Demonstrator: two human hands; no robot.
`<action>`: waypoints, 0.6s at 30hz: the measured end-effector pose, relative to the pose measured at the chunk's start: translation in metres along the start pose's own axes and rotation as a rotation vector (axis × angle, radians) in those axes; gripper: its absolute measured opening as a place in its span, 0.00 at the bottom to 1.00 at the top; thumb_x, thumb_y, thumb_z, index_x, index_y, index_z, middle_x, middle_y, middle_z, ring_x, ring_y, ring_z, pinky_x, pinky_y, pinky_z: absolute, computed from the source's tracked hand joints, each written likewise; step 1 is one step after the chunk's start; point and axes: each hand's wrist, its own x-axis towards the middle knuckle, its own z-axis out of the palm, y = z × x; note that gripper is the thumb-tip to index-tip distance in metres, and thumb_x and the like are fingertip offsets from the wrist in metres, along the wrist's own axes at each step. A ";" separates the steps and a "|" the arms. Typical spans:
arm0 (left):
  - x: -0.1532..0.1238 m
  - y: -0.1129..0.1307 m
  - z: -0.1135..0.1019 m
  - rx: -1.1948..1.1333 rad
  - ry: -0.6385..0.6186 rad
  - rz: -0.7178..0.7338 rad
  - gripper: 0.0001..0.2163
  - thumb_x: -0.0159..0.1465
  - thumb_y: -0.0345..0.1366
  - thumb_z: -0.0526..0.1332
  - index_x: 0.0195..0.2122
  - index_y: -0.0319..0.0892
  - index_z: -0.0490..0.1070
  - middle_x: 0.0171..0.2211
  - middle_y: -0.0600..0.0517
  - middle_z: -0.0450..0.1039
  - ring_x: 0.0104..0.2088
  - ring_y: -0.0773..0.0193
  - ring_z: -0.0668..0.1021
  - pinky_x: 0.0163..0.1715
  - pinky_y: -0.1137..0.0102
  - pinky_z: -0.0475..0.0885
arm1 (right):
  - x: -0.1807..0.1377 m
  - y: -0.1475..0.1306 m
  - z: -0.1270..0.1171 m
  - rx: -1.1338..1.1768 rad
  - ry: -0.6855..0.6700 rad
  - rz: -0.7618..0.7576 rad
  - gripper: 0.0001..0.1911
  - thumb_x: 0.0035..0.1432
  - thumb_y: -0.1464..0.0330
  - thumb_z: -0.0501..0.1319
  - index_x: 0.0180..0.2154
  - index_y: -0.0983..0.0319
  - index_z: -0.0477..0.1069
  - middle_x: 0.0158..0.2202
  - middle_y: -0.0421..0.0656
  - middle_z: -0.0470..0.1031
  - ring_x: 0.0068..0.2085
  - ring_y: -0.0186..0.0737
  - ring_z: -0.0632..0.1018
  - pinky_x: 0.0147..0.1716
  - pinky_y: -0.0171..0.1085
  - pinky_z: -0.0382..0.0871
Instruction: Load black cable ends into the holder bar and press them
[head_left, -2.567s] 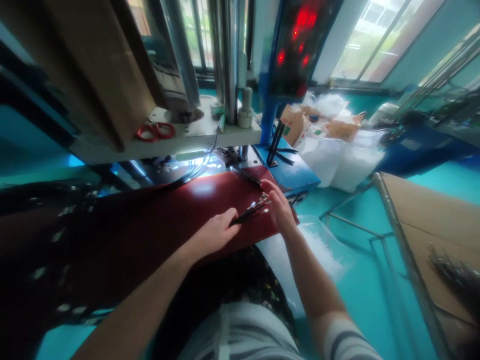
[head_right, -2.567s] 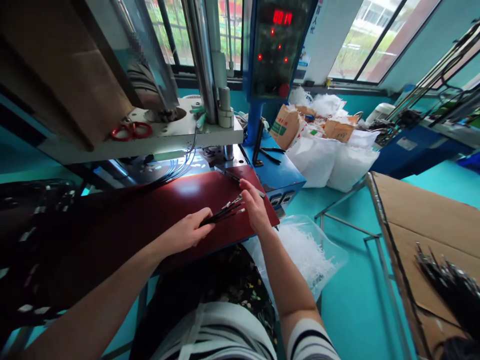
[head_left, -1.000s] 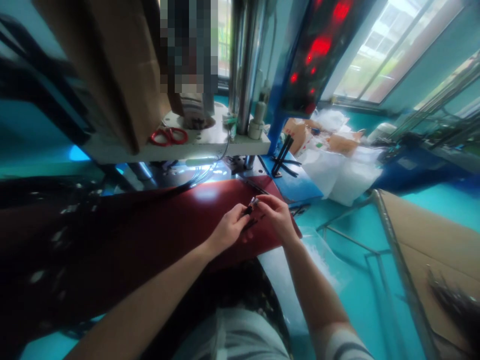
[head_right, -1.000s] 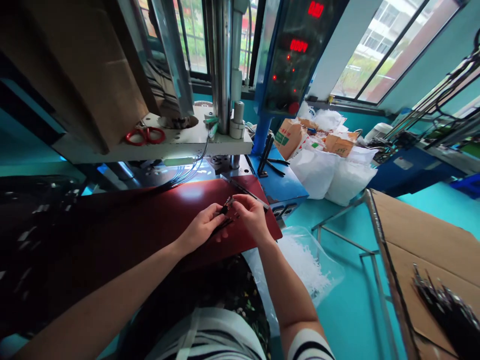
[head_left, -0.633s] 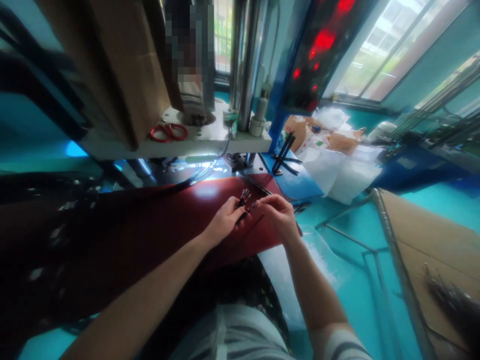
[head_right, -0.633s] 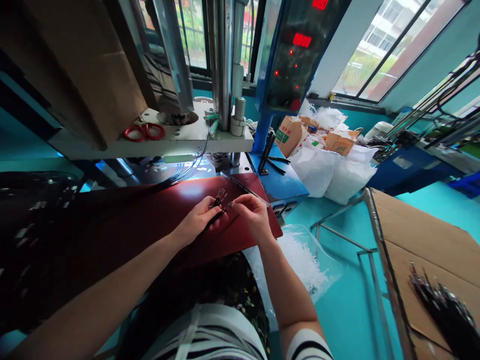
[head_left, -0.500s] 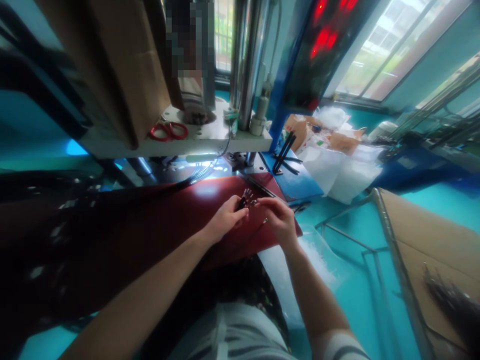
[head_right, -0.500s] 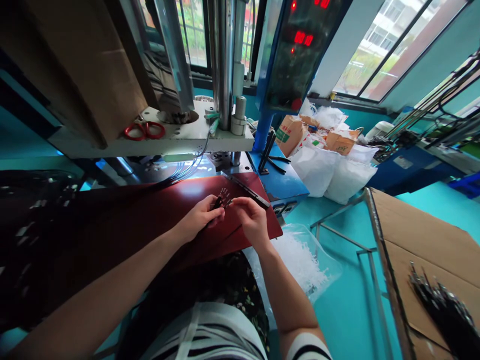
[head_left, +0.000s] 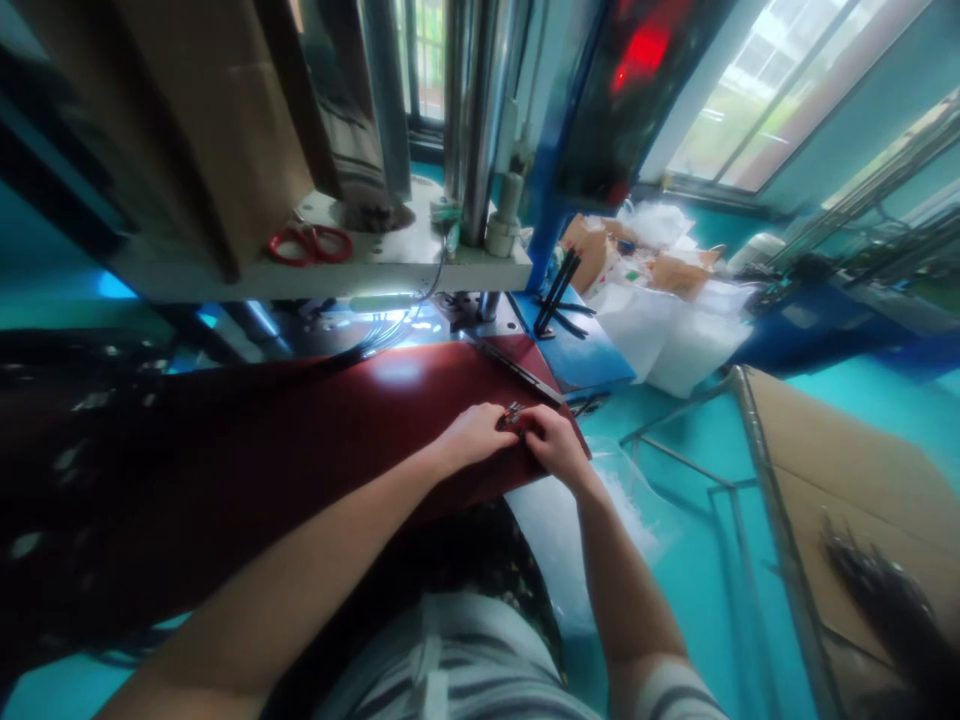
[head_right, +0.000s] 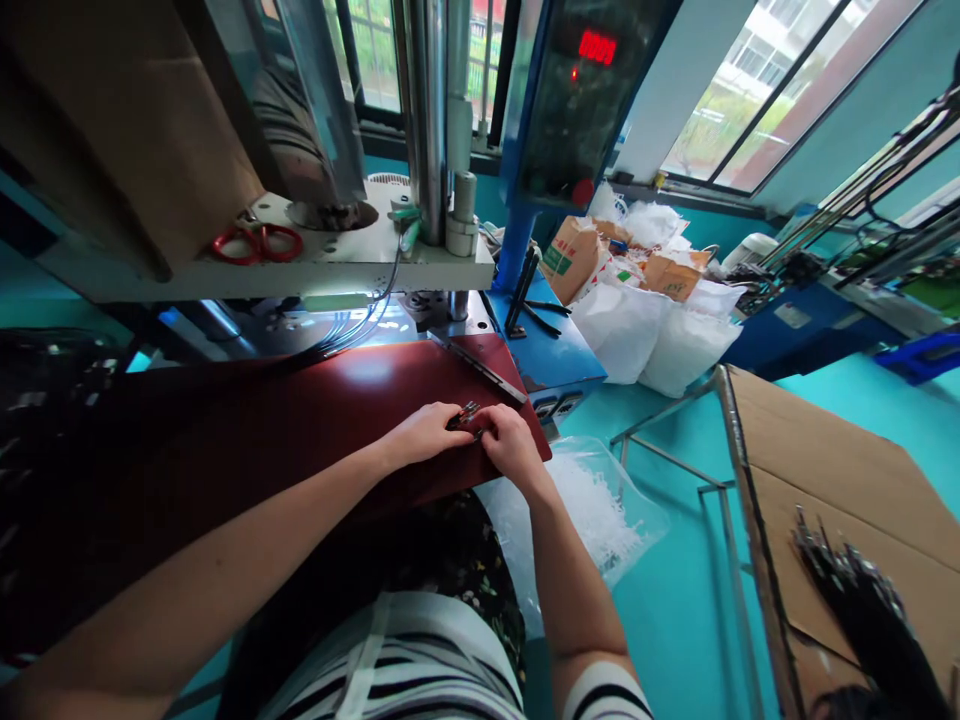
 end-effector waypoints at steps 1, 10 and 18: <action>0.000 0.001 0.001 -0.015 -0.026 -0.005 0.10 0.49 0.41 0.61 0.21 0.38 0.69 0.20 0.54 0.66 0.22 0.67 0.68 0.22 0.74 0.56 | 0.000 -0.002 -0.001 0.079 -0.020 0.024 0.14 0.44 0.78 0.53 0.34 0.61 0.71 0.33 0.42 0.75 0.36 0.40 0.74 0.40 0.41 0.67; -0.027 0.012 -0.003 -0.368 0.029 -0.058 0.08 0.52 0.37 0.59 0.22 0.37 0.69 0.19 0.55 0.70 0.20 0.70 0.69 0.21 0.76 0.59 | 0.011 -0.015 -0.020 0.372 -0.091 -0.008 0.10 0.50 0.70 0.58 0.37 0.60 0.69 0.34 0.42 0.74 0.36 0.40 0.74 0.40 0.41 0.68; -0.048 -0.002 -0.027 -0.875 0.136 -0.265 0.11 0.50 0.39 0.63 0.29 0.38 0.63 0.19 0.57 0.67 0.12 0.78 0.56 0.10 0.79 0.48 | 0.049 -0.005 -0.028 -0.441 -0.092 0.224 0.11 0.41 0.79 0.56 0.31 0.63 0.67 0.35 0.51 0.71 0.41 0.49 0.71 0.40 0.42 0.63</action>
